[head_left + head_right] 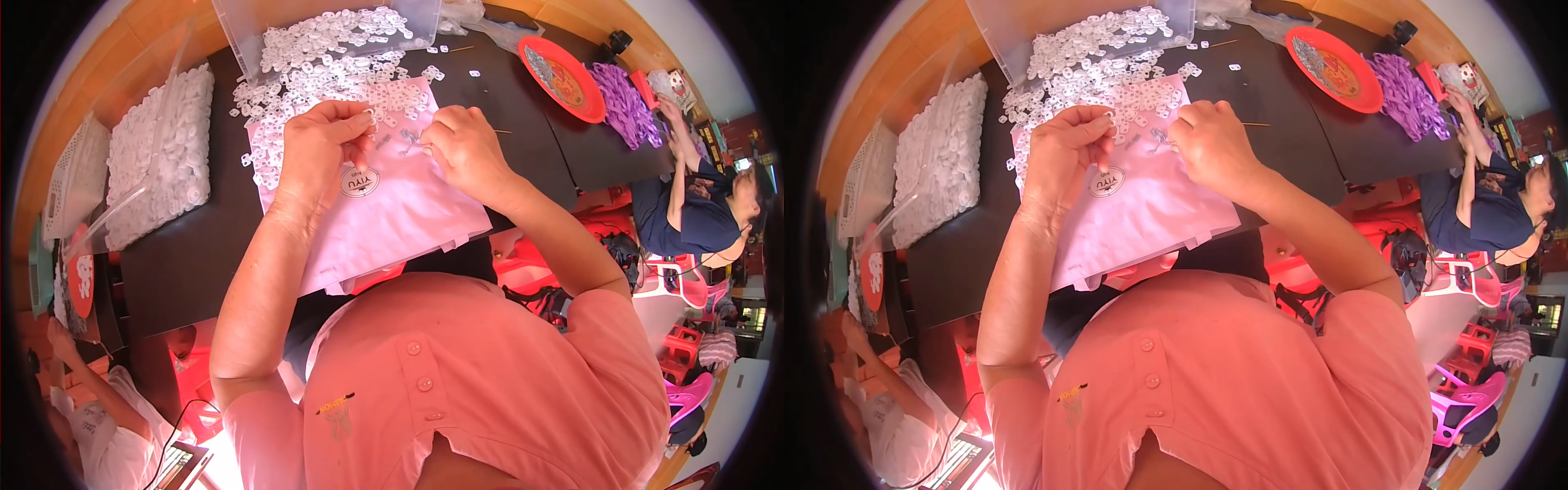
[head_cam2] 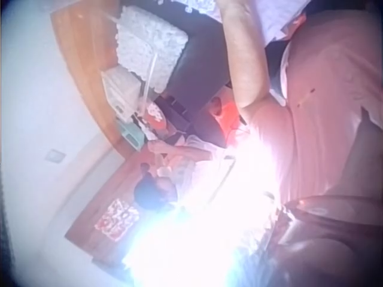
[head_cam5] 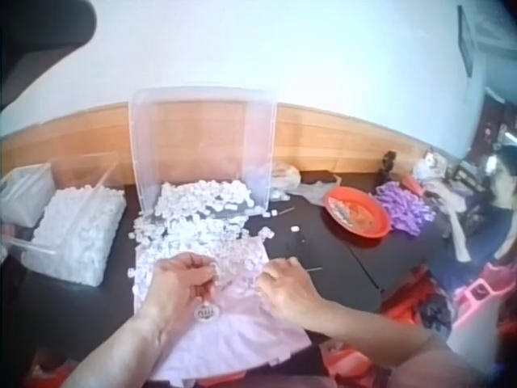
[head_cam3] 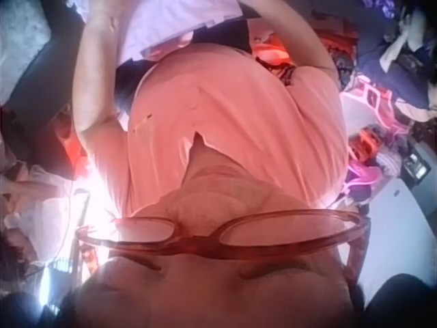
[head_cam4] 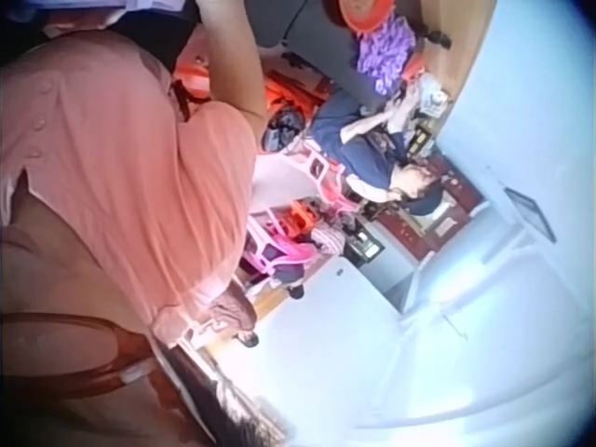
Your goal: Inspecting and sorting small white plastic components on a table in a workshop.
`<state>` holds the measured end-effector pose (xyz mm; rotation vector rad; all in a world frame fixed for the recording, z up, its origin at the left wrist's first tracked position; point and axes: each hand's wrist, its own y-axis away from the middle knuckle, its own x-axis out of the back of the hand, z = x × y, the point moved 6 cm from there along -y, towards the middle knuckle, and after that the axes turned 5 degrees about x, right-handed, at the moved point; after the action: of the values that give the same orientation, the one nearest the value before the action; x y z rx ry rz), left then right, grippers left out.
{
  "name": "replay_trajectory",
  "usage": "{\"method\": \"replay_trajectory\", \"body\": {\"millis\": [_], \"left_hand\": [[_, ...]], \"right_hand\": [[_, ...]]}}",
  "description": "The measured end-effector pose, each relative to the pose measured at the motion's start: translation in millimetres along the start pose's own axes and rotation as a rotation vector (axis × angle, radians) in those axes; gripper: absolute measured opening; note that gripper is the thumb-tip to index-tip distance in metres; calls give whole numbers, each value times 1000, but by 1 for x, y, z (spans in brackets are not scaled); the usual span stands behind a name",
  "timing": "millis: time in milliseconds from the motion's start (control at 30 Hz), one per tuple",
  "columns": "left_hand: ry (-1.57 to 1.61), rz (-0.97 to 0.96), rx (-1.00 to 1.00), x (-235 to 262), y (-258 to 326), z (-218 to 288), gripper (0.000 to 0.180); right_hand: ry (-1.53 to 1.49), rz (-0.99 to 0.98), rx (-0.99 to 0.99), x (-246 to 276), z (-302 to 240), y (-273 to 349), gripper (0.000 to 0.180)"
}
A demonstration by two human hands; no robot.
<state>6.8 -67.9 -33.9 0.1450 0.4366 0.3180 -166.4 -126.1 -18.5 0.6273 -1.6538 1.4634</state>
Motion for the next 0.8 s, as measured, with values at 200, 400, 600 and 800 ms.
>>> {"method": "replay_trajectory", "body": {"millis": [200,400,600,800], "left_hand": [[12,-7,21,-3,0,-3,14],[81,21,-11,-1,1,1,14],[209,111,-85,8,4,3,16],[222,160,-119,15,4,9,13]], "right_hand": [[-102,-9,-25,16,2,-14,10],[-53,-9,175,32,-43,-58,9],[-214,116,195,6,-76,-77,12],[-525,211,18,-2,-67,-75,12]]}}
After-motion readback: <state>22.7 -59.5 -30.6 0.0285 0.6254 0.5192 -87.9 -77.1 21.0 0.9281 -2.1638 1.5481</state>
